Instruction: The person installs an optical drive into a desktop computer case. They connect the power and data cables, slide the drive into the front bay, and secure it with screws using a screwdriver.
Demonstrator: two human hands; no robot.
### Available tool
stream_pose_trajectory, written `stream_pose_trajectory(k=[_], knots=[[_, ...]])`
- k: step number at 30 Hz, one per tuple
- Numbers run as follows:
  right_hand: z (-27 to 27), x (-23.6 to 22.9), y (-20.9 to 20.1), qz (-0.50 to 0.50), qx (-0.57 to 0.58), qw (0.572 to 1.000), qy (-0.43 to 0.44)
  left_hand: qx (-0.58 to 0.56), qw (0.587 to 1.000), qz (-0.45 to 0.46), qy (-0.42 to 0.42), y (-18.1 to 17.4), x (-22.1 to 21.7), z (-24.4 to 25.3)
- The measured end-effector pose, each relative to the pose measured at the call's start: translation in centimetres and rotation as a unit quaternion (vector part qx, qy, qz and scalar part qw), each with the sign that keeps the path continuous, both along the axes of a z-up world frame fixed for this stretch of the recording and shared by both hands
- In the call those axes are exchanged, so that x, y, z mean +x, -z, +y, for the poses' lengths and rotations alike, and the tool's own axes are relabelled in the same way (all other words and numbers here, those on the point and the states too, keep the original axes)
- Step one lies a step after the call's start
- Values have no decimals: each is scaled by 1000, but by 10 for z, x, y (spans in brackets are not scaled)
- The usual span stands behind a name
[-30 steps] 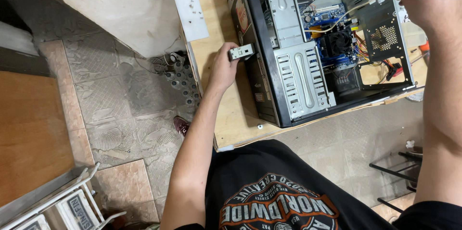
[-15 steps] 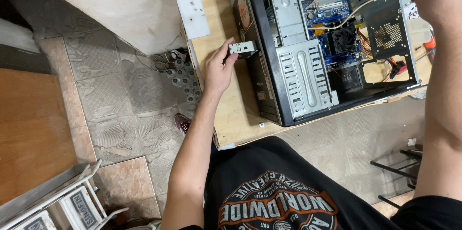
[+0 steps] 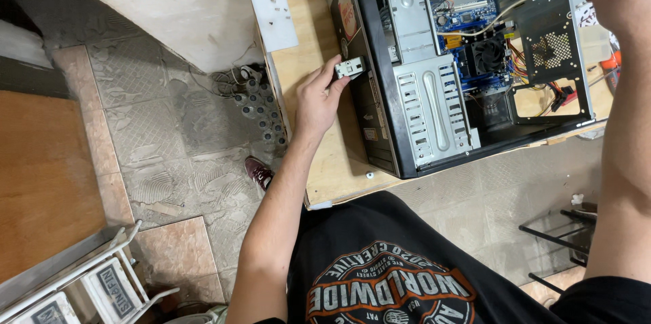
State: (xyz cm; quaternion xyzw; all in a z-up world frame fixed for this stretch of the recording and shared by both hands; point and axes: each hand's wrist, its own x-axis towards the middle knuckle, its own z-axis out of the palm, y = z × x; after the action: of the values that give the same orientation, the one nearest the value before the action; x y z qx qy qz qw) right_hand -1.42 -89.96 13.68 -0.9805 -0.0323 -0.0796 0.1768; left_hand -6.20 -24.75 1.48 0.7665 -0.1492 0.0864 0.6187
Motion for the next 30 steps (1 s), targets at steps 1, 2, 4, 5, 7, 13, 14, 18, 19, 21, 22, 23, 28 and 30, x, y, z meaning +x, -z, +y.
stream_pose_trajectory(k=[1, 2, 4, 5, 7, 13, 14, 18, 19, 21, 22, 23, 28, 30], knots=[[-7, 0, 1, 0, 0, 1000, 0, 0, 1000, 0, 0, 0, 3, -4], [-14, -1, 3, -2, 15, 1000, -4, -8, 1000, -2, 0, 0, 4, -8], [-38, 0, 12, -4, 30, 1000, -9, -17, 1000, -2, -1, 8, 7, -19], [-56, 3, 20, -1, 37, 999, -16, -21, 1000, -3, 5, 15, 9, -25], [-78, 3, 27, 1, 44, 999, -23, -25, 1000, -5, 13, 27, 10, -38], [-81, -16, 22, -17, 19, 1000, -4, -21, 999, -2, -29, 17, 0, -48], [-77, -19, 20, -8, -15, 1000, -4, -36, 999, 6, -37, 15, 0, -48], [-13, -31, -10, 51, -208, 975, 60, -68, 996, 7, -54, 10, 0, -48], [35, -32, -21, 50, -209, 975, 60, -69, 996, 7, -54, 11, -1, -48], [130, -35, -45, 130, -25, 989, 68, -59, 996, 8, -64, 13, -2, -50], [184, -38, -55, 128, -26, 989, 70, -60, 996, 6, -61, 12, -3, -51], [242, -40, -68, 198, 49, 974, 99, -53, 996, 0, -71, 11, -4, -53], [332, -35, -45, 282, 224, 924, 131, -57, 996, 9, -66, -4, -10, -49], [322, -29, -13, 263, 275, 912, 156, -44, 998, 35, -39, -12, -12, -45]])
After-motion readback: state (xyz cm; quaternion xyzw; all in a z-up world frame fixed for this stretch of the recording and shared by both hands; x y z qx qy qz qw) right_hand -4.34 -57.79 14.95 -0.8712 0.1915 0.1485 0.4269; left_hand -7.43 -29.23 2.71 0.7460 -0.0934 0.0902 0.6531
